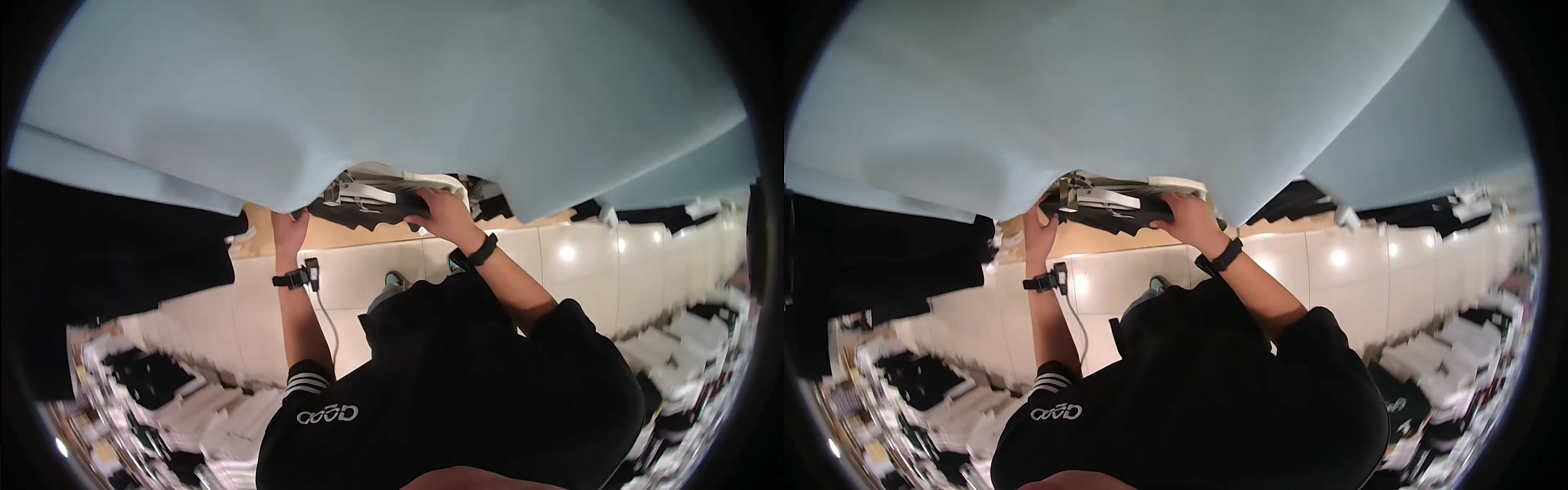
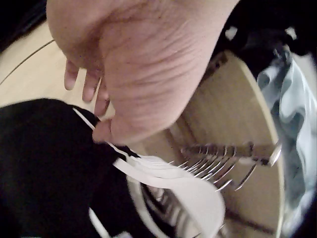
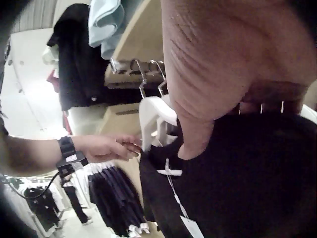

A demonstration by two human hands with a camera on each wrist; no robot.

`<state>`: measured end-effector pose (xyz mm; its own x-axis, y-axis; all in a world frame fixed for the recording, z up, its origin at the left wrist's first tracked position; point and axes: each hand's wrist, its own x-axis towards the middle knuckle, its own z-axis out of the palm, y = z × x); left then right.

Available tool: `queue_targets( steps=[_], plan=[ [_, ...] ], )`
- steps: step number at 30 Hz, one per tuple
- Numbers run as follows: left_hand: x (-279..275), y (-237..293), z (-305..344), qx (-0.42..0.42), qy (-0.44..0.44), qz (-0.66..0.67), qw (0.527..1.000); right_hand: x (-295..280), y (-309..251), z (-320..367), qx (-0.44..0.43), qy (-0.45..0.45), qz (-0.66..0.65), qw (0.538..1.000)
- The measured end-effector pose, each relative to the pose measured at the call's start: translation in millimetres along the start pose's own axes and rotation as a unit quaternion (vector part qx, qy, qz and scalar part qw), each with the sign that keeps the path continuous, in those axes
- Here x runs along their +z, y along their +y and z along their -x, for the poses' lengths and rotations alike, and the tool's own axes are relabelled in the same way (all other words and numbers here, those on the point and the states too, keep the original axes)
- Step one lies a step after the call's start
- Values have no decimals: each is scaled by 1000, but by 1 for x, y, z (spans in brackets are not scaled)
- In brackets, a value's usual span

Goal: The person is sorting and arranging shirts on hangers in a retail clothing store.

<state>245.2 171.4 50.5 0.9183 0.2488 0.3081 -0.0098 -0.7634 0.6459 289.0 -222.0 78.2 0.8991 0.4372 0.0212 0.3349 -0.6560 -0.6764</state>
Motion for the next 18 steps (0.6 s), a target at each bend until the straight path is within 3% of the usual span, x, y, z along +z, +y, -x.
queue_targets(
  steps=[2,3,4,5,7,8,10,12,14,18],
  plan=[
    [-5,-1,-33,97,-121,-99,983,11,-11,-2,55,38,78,995],
    [-2,3,-41,104,-110,-51,987,13,-18,2,100,36,86,991],
    [-10,10,-49,38,-176,-40,983,16,-23,6,145,28,93,985],
    [-3,-6,-49,79,-176,-45,980,31,-15,11,107,100,88,985],
    [8,-24,-48,152,-164,-15,975,29,-15,19,95,131,106,981],
    [-5,1,-50,98,-224,-84,966,28,-15,25,92,145,110,979],
    [1,-13,-48,113,-222,-60,967,20,-22,31,81,169,129,974],
    [-12,14,-38,113,-236,-108,959,6,-17,46,50,184,132,973],
    [-10,17,-32,176,-207,-99,957,-4,-18,55,47,193,129,972],
    [-4,46,-38,208,-210,-66,953,-38,-28,77,60,219,119,966]
  ],
)
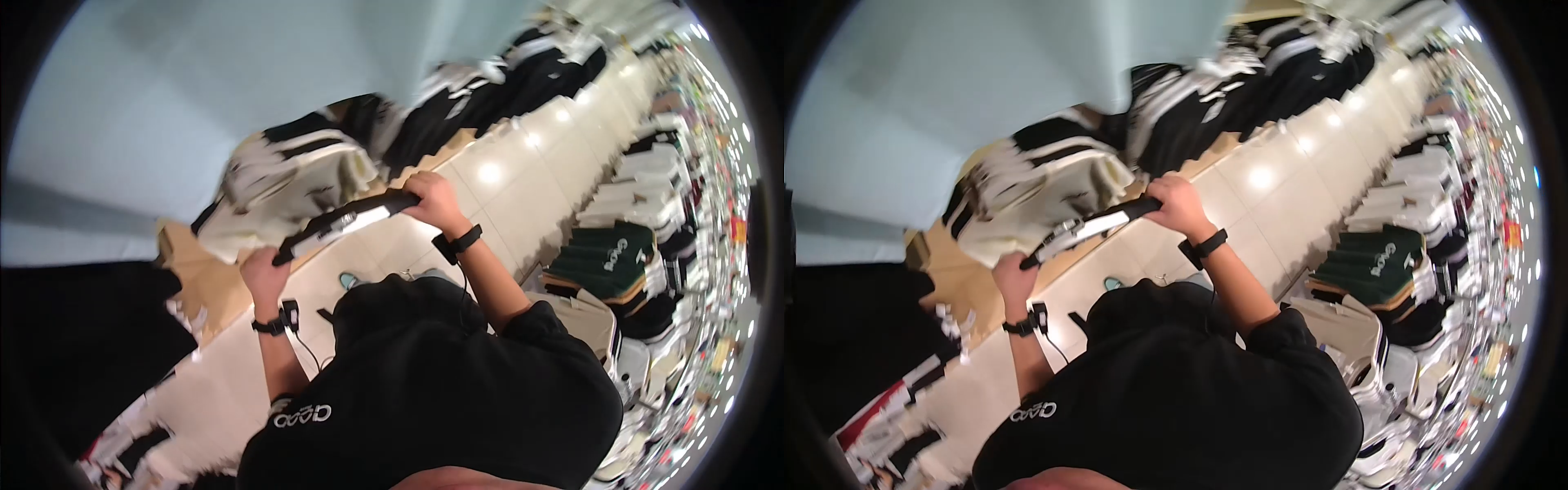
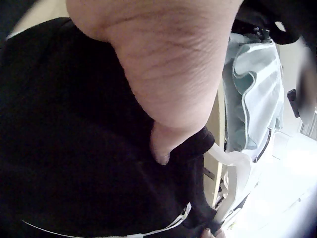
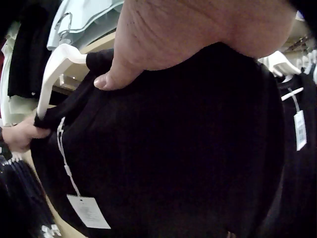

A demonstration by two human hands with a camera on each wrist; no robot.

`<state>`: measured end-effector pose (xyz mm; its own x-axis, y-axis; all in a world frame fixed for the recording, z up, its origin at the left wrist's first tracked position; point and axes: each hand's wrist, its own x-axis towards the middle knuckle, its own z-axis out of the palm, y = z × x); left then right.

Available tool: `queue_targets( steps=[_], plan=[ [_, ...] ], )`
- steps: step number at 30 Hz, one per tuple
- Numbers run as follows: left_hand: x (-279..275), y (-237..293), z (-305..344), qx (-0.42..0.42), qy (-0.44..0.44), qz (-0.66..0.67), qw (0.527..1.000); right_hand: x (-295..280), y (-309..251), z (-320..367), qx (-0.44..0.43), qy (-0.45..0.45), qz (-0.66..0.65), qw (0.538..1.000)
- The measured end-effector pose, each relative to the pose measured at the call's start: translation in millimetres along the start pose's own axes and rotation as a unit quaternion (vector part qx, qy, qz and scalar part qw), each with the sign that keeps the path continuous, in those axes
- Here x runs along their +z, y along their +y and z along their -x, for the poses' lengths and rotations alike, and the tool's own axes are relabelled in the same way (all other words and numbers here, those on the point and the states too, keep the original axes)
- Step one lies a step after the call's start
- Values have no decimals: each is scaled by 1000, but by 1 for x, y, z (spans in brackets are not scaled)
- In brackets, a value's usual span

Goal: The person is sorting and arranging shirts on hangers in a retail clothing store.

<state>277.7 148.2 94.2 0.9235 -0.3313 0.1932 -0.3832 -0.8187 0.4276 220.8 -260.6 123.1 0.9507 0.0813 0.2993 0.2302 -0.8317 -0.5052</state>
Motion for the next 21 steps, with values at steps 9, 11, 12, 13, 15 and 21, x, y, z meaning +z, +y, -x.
queue_targets(
  steps=[9,11,12,13,15,21],
  plan=[
    [-2,257,1,129,-135,122,975,-180,68,212,158,108,52,980],
    [17,294,-7,212,-91,100,968,-204,87,245,194,119,76,971],
    [22,310,-11,207,-114,77,969,-215,99,264,210,118,89,966],
    [36,319,-12,214,-124,79,966,-224,108,280,198,146,71,967],
    [71,339,-17,213,-136,102,962,-239,126,304,200,177,67,961],
    [121,468,-55,298,-110,150,936,-304,179,383,293,283,16,913]
  ],
)
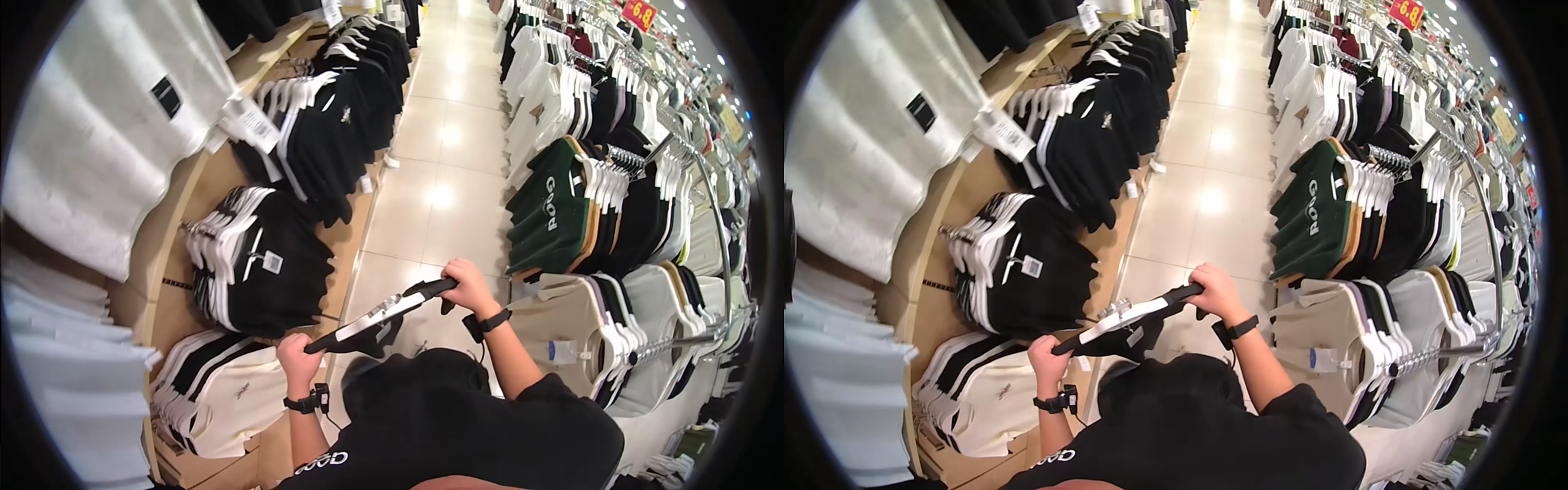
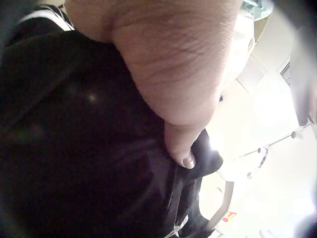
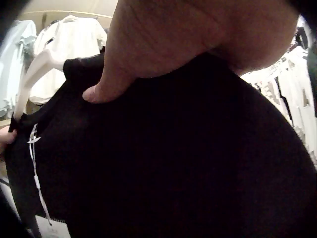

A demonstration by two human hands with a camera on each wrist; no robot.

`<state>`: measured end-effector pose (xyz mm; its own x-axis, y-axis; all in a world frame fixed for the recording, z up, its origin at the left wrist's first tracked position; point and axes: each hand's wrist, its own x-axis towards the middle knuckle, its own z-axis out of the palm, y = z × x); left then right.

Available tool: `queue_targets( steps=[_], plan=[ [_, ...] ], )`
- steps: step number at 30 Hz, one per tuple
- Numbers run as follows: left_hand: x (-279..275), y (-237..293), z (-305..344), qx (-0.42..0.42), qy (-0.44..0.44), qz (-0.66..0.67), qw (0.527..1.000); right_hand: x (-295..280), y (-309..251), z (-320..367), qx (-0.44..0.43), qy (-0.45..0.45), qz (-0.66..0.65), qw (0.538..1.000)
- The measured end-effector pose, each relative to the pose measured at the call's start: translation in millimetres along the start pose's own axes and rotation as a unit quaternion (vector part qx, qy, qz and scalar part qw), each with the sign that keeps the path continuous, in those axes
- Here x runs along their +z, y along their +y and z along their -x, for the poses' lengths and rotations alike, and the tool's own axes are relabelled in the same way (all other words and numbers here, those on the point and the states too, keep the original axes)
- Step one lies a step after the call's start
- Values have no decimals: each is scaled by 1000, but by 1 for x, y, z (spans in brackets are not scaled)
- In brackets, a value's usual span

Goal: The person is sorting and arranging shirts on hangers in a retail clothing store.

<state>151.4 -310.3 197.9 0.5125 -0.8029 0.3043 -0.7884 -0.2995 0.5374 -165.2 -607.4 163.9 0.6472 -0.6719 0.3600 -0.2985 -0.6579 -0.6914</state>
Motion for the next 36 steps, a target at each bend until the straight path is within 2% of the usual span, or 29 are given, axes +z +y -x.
queue_targets(
  steps=[4,7,11,14,17,21,23,24,25,27,32,36],
  plan=[
    [35,37,-72,54,-60,16,997,-25,71,12,66,45,14,997],
    [55,61,-122,71,-91,31,993,-45,90,2,98,20,39,994],
    [116,48,-200,69,-158,59,983,-55,119,-30,122,51,72,989],
    [162,44,-267,112,-190,94,971,-69,145,-51,170,35,116,978],
    [197,58,-354,126,-220,152,955,-94,154,-105,213,76,133,965],
    [267,56,-456,172,-232,214,933,-123,170,-181,198,118,194,954],
    [297,66,-504,166,-258,225,925,-133,183,-200,193,125,230,946],
    [310,70,-527,189,-255,204,926,-135,187,-208,201,136,235,941],
    [325,72,-547,214,-236,236,918,-138,191,-219,206,150,239,937],
    [337,85,-584,222,-259,228,912,-140,203,-235,207,174,225,936],
    [399,92,-661,227,-275,243,902,-149,268,-286,267,178,210,924],
    [451,99,-730,188,-291,252,904,-167,343,-358,236,181,198,934]
  ],
)
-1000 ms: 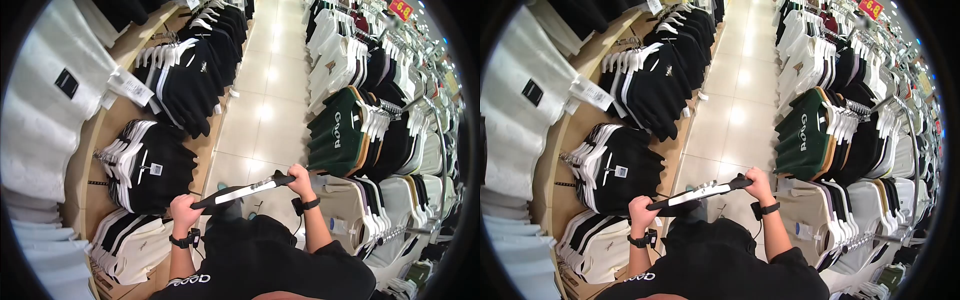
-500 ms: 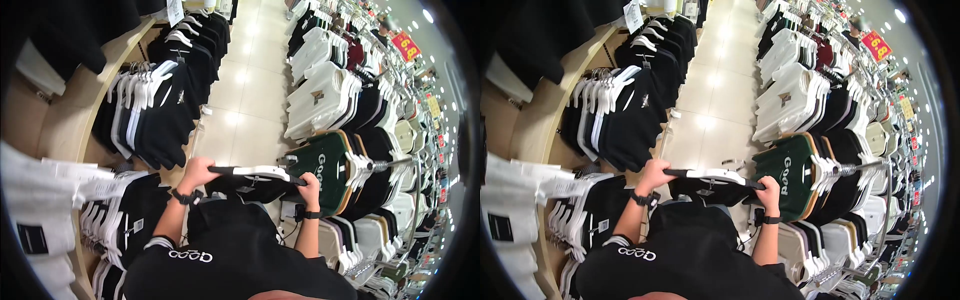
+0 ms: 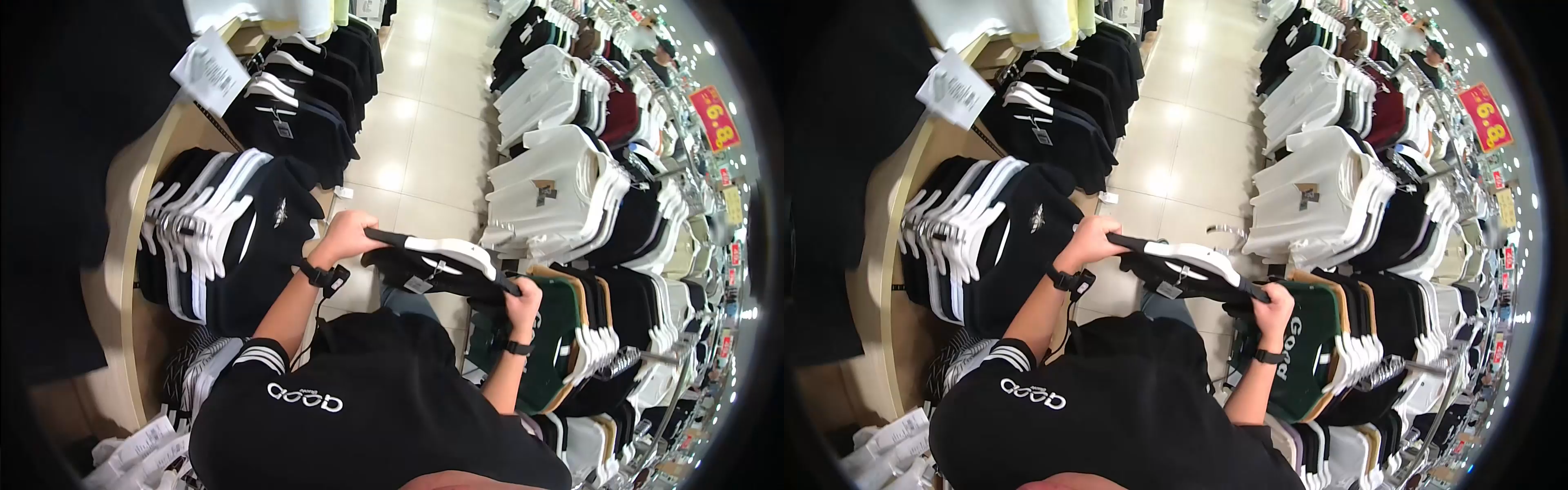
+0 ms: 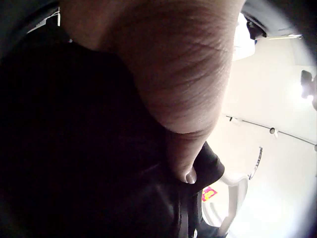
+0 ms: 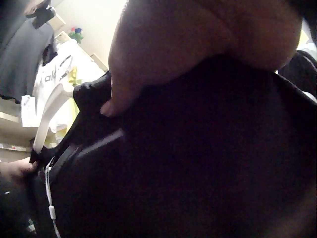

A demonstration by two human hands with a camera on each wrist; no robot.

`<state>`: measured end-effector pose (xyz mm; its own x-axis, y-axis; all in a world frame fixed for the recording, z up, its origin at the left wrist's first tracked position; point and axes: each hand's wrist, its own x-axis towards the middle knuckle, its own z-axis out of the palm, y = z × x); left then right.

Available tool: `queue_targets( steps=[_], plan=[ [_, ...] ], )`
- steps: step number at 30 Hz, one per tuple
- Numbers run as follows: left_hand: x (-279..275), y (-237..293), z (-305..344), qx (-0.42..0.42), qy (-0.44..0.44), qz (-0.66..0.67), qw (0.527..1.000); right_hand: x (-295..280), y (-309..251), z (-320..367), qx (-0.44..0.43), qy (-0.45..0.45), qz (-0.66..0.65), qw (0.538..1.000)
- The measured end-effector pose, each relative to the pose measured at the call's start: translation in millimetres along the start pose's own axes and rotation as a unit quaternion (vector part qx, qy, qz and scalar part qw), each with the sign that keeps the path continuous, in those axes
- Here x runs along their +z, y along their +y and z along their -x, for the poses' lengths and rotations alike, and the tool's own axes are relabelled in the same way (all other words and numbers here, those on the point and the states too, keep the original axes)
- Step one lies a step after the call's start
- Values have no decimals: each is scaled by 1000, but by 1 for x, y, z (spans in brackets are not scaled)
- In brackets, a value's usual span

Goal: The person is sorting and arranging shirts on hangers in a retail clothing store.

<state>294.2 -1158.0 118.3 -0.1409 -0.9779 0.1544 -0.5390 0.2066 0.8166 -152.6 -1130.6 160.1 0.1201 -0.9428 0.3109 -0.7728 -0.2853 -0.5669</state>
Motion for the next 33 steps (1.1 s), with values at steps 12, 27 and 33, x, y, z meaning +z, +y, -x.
queue_targets(
  steps=[12,27,33],
  plan=[
    [-63,-76,-213,-182,49,-25,982,118,46,-319,-30,-104,19,994],
    [-88,-257,-284,-161,373,-74,911,265,-39,-481,-150,-185,-24,971],
    [-105,-353,-289,-318,495,114,801,343,-91,-532,-231,-306,-25,923]
  ],
)
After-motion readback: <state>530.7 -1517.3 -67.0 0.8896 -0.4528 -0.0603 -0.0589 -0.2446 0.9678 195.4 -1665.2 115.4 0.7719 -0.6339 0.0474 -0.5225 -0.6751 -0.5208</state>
